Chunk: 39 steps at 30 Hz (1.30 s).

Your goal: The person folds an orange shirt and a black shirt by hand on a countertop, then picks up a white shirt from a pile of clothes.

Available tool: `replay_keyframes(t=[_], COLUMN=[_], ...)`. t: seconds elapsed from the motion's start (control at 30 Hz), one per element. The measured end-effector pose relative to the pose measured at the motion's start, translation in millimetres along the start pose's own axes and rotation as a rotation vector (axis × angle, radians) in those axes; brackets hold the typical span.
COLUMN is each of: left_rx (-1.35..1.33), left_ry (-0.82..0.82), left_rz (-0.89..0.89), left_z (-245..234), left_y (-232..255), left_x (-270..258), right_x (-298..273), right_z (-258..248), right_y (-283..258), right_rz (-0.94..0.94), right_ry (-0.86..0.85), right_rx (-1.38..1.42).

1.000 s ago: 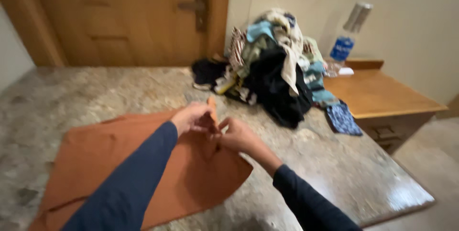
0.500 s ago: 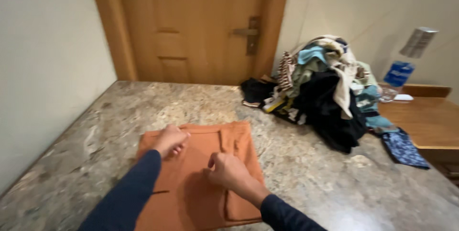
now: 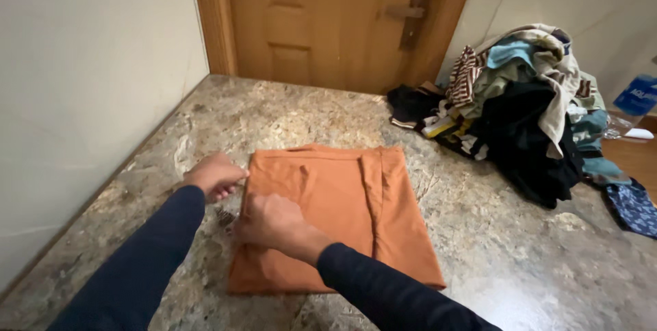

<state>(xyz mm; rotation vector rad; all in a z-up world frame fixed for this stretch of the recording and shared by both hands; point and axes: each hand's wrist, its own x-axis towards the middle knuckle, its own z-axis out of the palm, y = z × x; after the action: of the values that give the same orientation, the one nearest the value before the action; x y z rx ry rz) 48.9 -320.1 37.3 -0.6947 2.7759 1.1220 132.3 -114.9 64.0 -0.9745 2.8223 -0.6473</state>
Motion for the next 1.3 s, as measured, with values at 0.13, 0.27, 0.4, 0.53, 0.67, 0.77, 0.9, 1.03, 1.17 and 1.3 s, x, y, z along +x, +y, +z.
replay_keyframes(t=[0.13,0.27,0.4,0.53,0.67,0.77,0.9,1.03,1.17,1.3], left_rx=[-0.264,-0.170,-0.073,-0.159,-0.156,-0.318,-0.605,-0.559,-0.160,0.046], left_ry=[-0.146,-0.099,-0.119,-0.169,-0.039,0.034,0.012,0.059,0.197,0.296], left_rz=[0.000,0.157,0.111,0.065,0.037,-0.011,0.089,0.078,0.214,0.264], left_z=[10.8,17.3,22.7,23.4,-4.5,-21.6,-38.6,-43.0,-28.6,11.1], left_y=[1.7,-0.6,-2.8,-9.3,-32.1,-53.0,-77.3,-35.4,15.3,63.8], left_x=[3.9,8.0,26.1,42.8,36.9,30.2,11.5,-15.7,-37.6,-52.9], right_x=[12.7,25.9,34.1,44.3,60.6,68.7,52.1,42.2,36.8,12.1], right_z=[11.1,27.8,38.9,56.4,100.0,103.8,78.2,47.1,26.5,6.8], right_y=[-14.6,-5.3,4.9,7.8,0.7,-8.0,-32.9,-29.4,12.4,53.9], right_rz=[0.081,0.057,-0.011,0.014,-0.153,-0.249,-0.245,-0.014,-0.049,0.189], right_ry=[-0.095,-0.043,0.011,0.002,0.126,0.111,0.036,-0.138,-0.038,-0.079], right_rx=[-0.064,-0.119,-0.154,-0.050,0.037,0.243,0.526,0.666,0.694,0.726])
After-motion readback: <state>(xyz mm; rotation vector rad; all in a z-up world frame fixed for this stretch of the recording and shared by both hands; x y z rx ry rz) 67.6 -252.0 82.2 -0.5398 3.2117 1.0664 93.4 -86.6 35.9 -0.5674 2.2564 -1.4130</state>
